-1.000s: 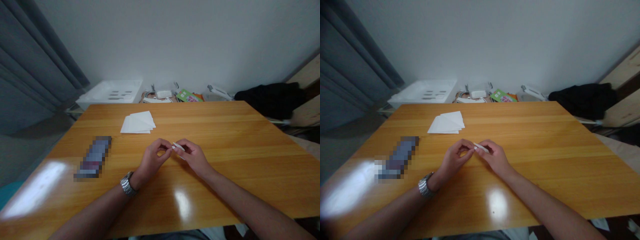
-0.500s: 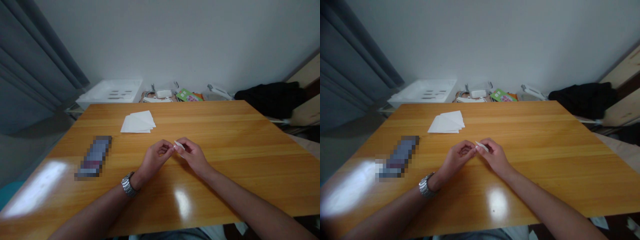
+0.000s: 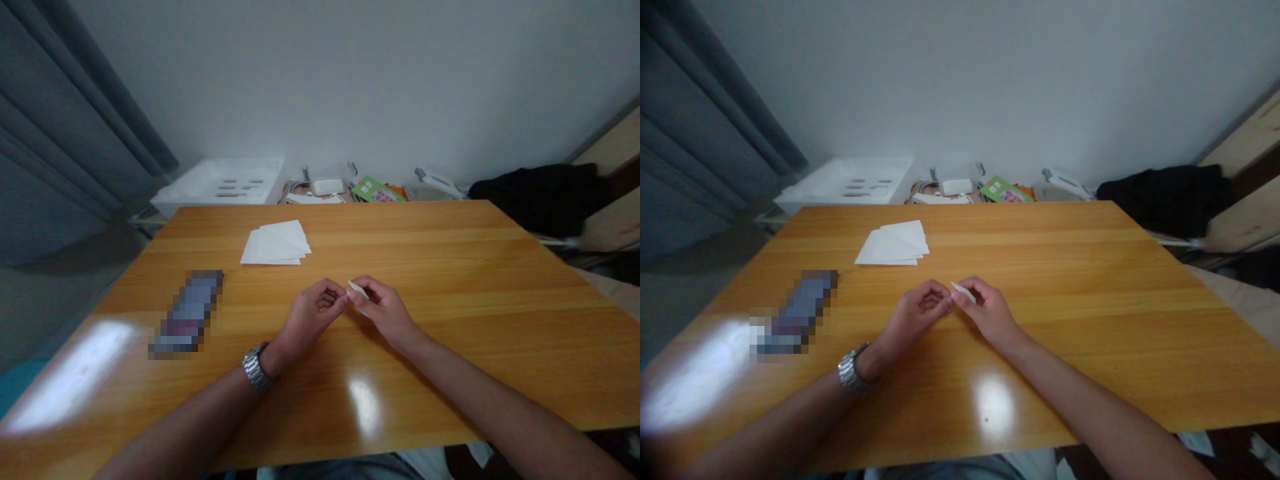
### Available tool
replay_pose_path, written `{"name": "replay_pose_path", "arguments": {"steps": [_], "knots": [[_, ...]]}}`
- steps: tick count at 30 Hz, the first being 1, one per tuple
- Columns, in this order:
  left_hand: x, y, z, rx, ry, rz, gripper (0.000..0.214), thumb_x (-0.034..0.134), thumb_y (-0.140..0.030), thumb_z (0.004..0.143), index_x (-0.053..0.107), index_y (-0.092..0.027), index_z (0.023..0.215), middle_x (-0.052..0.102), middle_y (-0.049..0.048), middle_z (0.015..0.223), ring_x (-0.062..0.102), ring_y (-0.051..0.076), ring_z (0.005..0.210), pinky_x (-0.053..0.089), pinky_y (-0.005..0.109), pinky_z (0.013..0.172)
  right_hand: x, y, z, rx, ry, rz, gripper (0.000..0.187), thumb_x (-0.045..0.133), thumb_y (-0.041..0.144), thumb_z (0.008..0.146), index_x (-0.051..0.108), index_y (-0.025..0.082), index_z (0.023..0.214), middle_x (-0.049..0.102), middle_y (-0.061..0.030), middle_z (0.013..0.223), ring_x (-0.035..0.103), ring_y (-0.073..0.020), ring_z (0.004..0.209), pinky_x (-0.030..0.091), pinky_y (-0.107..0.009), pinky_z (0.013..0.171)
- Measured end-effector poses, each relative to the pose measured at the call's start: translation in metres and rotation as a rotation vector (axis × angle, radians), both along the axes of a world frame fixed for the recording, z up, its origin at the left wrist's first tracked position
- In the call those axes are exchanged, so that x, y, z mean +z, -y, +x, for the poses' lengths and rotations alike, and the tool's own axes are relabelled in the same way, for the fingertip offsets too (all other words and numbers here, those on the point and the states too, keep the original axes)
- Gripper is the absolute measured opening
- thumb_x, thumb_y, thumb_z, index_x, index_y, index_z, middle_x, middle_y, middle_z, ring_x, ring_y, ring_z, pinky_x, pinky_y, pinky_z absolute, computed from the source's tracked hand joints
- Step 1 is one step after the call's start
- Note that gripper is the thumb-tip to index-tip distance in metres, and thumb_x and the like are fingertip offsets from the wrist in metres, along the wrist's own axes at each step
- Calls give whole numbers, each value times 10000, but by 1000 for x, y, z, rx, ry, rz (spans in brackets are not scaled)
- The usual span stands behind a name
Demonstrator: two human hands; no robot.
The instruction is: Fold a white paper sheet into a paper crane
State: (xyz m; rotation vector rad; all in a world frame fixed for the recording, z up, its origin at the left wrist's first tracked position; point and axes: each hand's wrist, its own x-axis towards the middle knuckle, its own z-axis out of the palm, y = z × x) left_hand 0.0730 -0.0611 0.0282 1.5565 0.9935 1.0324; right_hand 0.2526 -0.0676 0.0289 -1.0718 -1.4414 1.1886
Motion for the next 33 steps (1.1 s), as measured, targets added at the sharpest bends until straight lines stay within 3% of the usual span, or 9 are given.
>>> {"name": "replay_pose_path", "arguments": {"steps": [14,21,33], "knots": [[-3,-1,0,-39,51,-50,296,716,-446,885,641,-159,898,715,44,816,681,147,747,558,254,703,1,0,0,30,6,-4,286,643,490,925,647,209,872,621,-13,821,571,-175,795,452,-284,756],[0,-6,-3,46,132,-59,305,700,-450,896,608,-159,889,674,24,769,647,129,688,545,247,674,-3,-1,1,66,-44,-10,327,679,470,906,646,229,1125,710,-72,1115,655,-218,1034,491,-353,944],[0,-10,-5,70,111,9,247,684,-397,905,650,-152,884,692,40,835,649,142,759,525,244,726,-10,-4,3,32,73,0,291,702,449,882,686,191,1016,723,-46,943,646,-190,838,495,-303,775]]}}
